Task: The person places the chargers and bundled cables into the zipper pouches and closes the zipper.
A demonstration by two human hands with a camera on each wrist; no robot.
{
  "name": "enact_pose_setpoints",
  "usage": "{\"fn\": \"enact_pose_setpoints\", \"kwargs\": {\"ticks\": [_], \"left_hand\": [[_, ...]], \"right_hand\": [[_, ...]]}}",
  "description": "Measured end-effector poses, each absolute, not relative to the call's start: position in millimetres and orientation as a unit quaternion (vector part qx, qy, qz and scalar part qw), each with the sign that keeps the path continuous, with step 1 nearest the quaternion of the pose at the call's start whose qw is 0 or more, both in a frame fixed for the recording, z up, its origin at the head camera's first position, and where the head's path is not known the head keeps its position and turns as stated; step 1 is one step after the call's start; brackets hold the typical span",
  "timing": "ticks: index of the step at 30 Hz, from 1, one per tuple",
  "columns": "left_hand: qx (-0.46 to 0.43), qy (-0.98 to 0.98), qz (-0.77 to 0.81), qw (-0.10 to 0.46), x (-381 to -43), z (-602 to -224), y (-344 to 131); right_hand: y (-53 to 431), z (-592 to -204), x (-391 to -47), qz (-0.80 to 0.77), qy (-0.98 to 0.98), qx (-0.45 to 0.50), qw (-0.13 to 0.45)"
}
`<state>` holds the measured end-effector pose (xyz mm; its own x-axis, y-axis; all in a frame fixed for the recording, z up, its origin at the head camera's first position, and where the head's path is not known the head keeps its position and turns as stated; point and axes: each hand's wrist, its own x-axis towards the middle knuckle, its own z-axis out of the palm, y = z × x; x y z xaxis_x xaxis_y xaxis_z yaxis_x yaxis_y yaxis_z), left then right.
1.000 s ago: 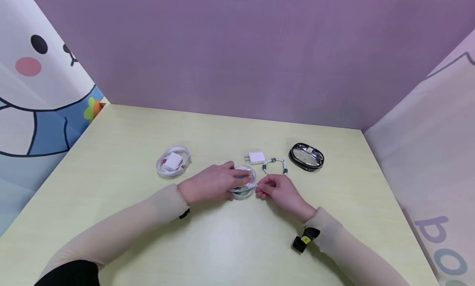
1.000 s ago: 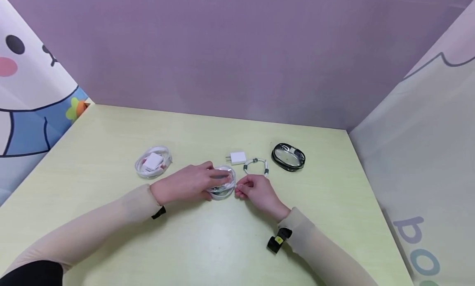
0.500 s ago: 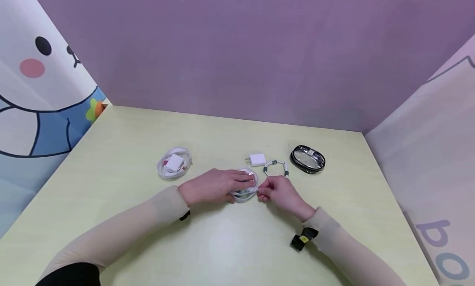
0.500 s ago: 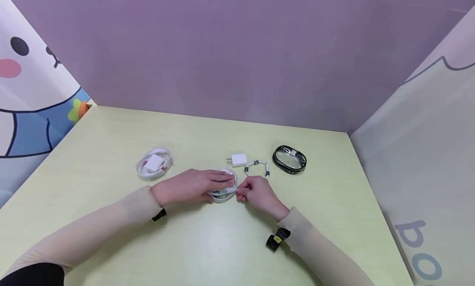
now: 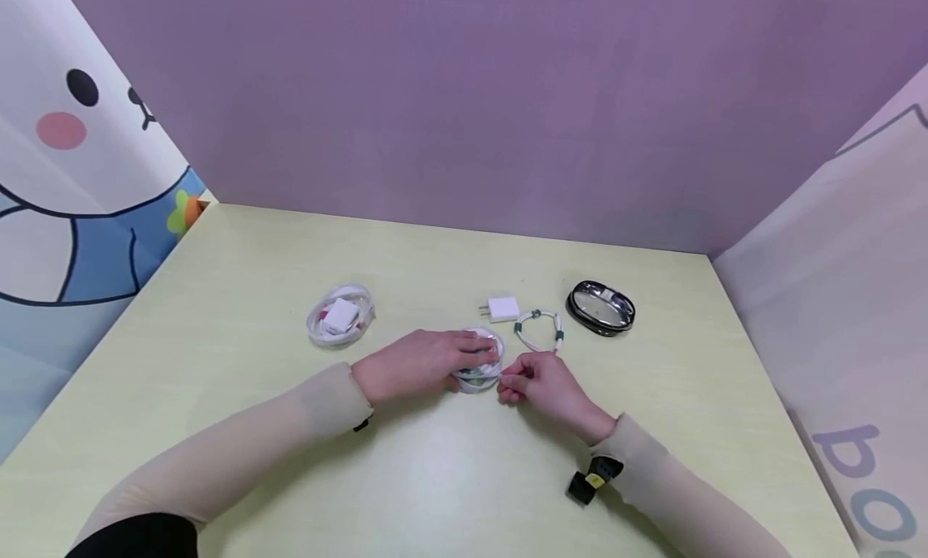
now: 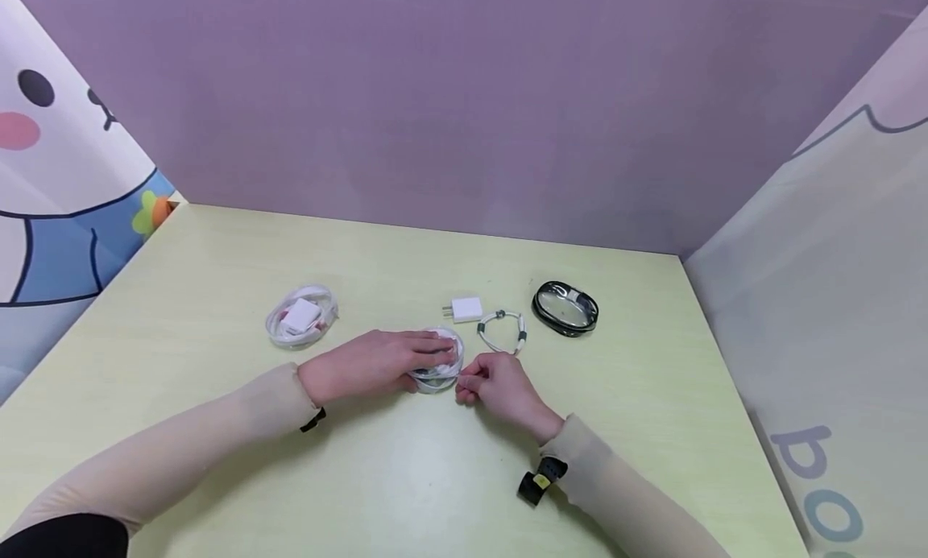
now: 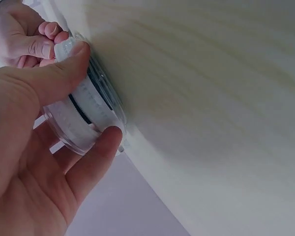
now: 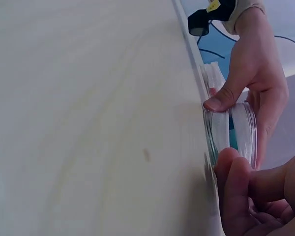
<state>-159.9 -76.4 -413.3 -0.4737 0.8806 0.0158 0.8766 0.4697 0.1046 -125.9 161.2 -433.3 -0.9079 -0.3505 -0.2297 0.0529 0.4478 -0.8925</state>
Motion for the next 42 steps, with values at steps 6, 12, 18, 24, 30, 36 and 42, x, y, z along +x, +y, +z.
{"fn": "enact_pose_setpoints", "kwargs": {"ticks": [6, 12, 18, 24, 30, 36, 42], "left_hand": [[0.509, 0.858, 0.064, 0.029, -160, -412, -77], [0.489, 0.864, 0.105, 0.05, -159, -411, -78], [0.48, 0.867, 0.131, 0.019, -157, -414, -75], [0.456, 0.879, 0.136, -0.024, -154, -415, -68], [0.442, 0.89, 0.094, -0.058, -151, -416, -58], [0.449, 0.887, 0.048, -0.097, -150, -418, -54], [0.442, 0.893, 0.057, -0.07, -153, -415, -56]], "right_hand": [[160, -435, -124, -0.524, 0.825, -0.079, 0.198], [159, -436, -124, -0.526, 0.829, -0.075, 0.175], [160, -439, -127, -0.548, 0.821, -0.045, 0.156], [157, -433, -124, -0.559, 0.809, -0.071, 0.167], [153, -432, -121, -0.556, 0.809, -0.086, 0.168], [152, -432, -120, -0.538, 0.823, -0.094, 0.159], [155, -430, -123, -0.519, 0.838, -0.078, 0.15]]}}
